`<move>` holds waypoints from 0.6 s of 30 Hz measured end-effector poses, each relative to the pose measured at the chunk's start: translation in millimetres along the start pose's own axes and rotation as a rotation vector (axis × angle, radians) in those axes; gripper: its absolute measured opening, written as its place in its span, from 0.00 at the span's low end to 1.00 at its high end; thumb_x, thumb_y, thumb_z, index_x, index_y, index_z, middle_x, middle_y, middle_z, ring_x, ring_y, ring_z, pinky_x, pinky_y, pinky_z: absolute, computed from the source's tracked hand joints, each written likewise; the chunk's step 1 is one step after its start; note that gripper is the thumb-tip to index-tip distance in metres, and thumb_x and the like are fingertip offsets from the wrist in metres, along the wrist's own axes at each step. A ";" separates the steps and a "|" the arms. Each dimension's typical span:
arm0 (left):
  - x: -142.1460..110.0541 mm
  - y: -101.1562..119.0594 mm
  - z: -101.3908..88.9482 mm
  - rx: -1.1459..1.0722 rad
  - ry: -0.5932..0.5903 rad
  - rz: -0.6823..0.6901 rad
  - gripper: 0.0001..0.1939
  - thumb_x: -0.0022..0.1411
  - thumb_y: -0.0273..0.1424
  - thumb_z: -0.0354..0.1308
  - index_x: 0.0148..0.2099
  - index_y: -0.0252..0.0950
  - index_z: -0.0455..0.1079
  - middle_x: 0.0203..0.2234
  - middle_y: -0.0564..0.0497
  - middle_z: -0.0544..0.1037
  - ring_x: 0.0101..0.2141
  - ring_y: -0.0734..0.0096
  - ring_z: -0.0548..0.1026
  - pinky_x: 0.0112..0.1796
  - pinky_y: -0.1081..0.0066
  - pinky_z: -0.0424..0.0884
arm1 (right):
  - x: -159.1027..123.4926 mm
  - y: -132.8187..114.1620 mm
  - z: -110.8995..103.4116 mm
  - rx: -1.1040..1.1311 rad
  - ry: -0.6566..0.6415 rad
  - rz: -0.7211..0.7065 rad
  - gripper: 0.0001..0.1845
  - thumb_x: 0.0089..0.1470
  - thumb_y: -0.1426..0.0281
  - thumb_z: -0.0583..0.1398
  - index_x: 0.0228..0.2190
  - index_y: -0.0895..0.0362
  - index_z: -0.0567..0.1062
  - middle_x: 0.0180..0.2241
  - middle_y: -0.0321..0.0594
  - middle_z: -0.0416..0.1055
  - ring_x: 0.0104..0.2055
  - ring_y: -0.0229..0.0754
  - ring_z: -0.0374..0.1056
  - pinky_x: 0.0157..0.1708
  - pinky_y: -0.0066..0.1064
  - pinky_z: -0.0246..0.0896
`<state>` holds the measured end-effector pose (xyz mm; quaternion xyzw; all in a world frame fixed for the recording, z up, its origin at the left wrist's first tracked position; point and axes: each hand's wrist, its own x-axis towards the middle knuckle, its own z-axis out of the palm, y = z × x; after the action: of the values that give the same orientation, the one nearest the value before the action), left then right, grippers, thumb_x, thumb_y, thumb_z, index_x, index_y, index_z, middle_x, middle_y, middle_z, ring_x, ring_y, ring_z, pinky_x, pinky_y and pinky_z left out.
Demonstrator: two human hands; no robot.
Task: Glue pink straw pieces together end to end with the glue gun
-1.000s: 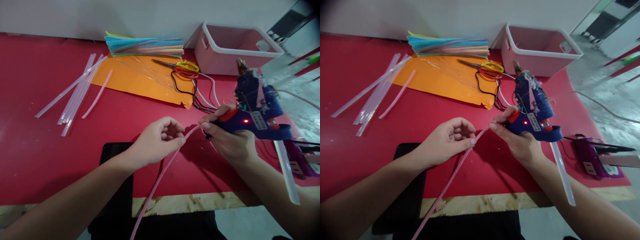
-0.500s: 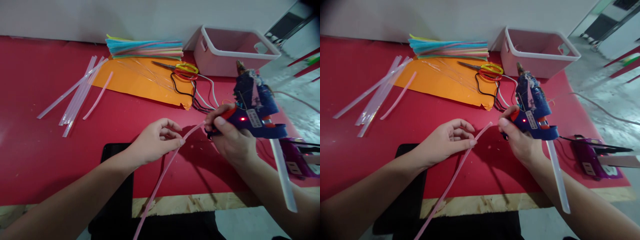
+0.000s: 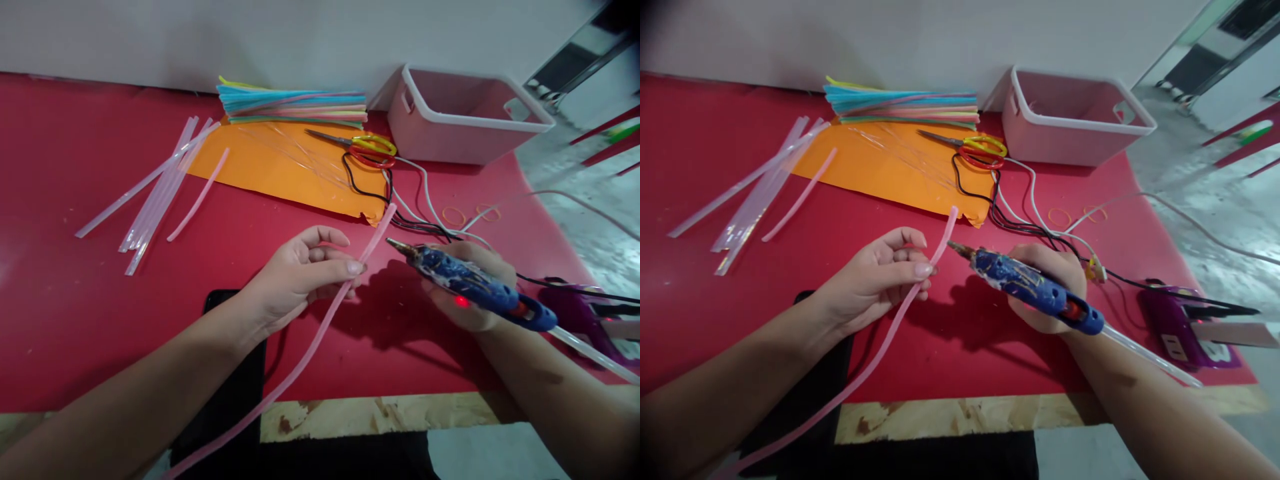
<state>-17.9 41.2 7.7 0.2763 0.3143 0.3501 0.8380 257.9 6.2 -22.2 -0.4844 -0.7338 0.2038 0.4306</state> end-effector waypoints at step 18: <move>1.0 -0.1 0.0 0.021 -0.044 0.003 0.14 0.54 0.20 0.69 0.34 0.36 0.65 0.22 0.59 0.78 0.22 0.82 0.77 0.27 0.81 0.76 | 17.9 -21.2 4.9 -0.175 -0.142 -0.351 0.10 0.47 0.72 0.62 0.34 0.50 0.72 0.23 0.32 0.73 0.19 0.35 0.68 0.19 0.25 0.61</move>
<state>-17.3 41.9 7.3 0.2932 0.2989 0.3420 0.8413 239.6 13.2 -1.9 -0.3692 -0.8503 0.0948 0.3629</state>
